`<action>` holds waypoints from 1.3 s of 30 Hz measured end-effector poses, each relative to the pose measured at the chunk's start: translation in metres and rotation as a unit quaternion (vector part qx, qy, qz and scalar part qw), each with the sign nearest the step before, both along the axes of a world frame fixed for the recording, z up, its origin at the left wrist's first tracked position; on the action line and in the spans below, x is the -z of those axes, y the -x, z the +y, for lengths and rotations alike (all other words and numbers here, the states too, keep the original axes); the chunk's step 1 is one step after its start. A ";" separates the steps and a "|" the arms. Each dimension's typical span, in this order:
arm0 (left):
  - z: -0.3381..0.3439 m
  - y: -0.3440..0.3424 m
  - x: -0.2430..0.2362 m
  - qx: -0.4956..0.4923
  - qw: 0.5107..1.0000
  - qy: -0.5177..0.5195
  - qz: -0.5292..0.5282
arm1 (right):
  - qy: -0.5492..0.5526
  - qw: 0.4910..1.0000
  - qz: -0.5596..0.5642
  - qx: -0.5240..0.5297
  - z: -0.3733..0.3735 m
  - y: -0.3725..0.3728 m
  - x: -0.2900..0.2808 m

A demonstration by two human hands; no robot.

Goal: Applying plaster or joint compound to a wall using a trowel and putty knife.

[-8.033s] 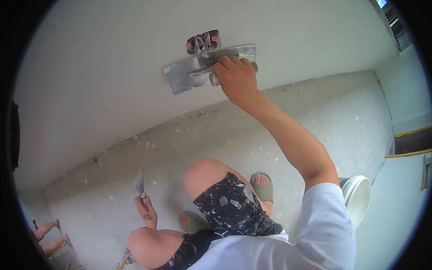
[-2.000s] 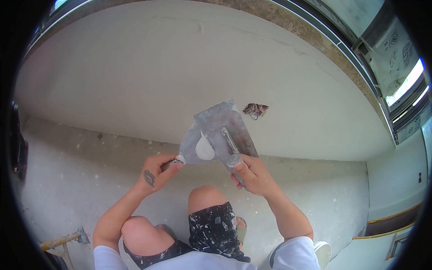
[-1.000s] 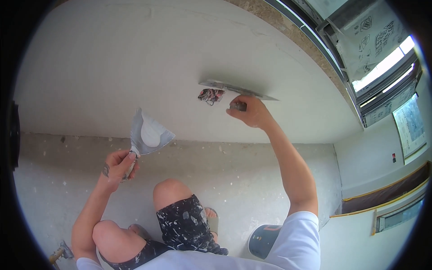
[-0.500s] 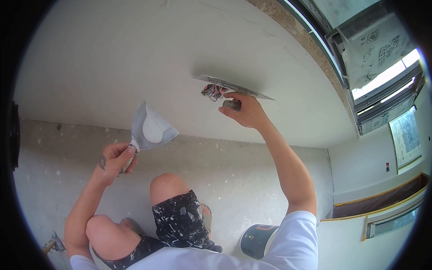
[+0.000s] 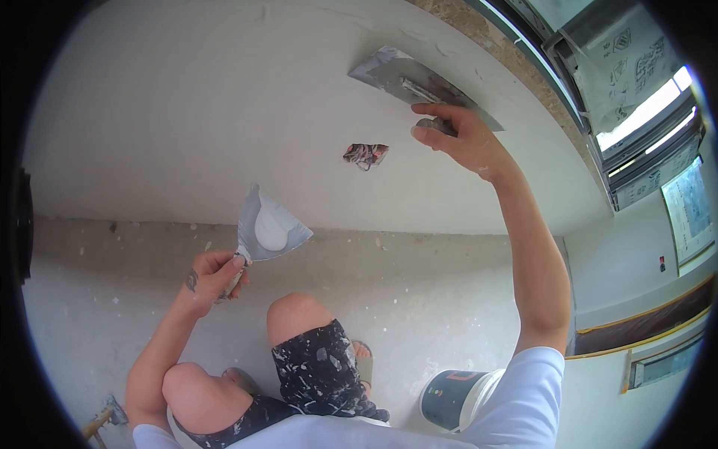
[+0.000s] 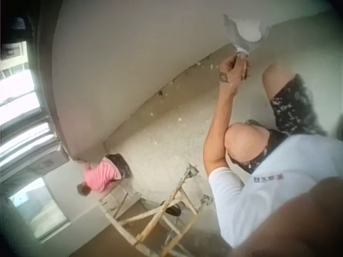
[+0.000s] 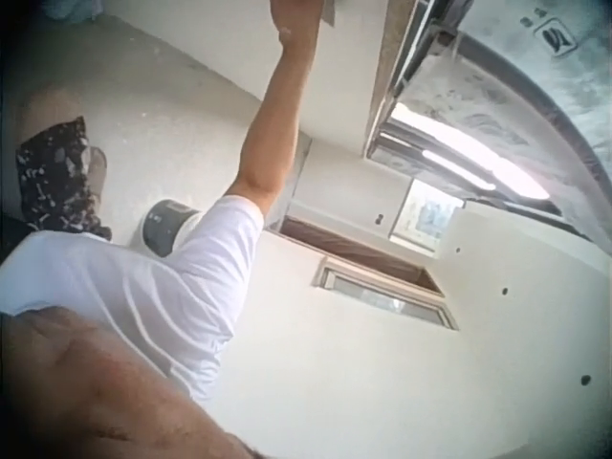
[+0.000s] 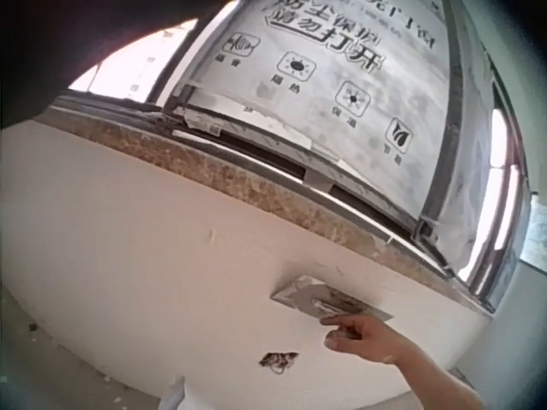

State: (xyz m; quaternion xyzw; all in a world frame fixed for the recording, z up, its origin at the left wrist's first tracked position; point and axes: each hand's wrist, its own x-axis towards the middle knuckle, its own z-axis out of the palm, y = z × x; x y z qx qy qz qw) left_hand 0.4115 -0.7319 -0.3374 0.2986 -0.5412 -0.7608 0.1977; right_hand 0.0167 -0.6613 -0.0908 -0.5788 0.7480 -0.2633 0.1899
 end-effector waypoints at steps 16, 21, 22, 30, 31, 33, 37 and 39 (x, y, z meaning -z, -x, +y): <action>0.012 0.045 -0.010 0.239 0.967 -0.066 0.059 | 0.192 0.788 -0.586 0.001 0.068 -0.081 0.142; -0.003 0.038 -0.024 0.213 0.960 -0.111 0.142 | -0.041 0.958 -0.280 0.048 0.091 -0.059 0.176; -0.003 0.035 -0.031 0.169 0.970 -0.111 0.135 | -0.004 0.949 -0.304 0.083 0.099 -0.057 0.187; 0.004 0.097 -0.071 0.033 0.973 0.227 -0.015 | 0.128 0.597 -0.751 0.251 0.136 -0.079 0.217; 0.005 0.104 -0.069 0.012 0.930 0.367 -0.007 | 0.114 0.562 -0.791 0.212 0.132 -0.086 0.229; 0.010 0.118 -0.069 -0.012 0.850 0.527 0.009 | 0.095 0.479 -0.842 0.229 0.126 -0.091 0.247; 0.008 0.132 -0.060 -0.026 0.633 0.770 0.075 | 0.162 0.435 -0.864 0.195 0.077 -0.130 0.257; -0.002 0.120 -0.058 -0.032 0.586 0.807 0.063 | 0.178 0.418 -0.875 0.166 0.067 -0.145 0.264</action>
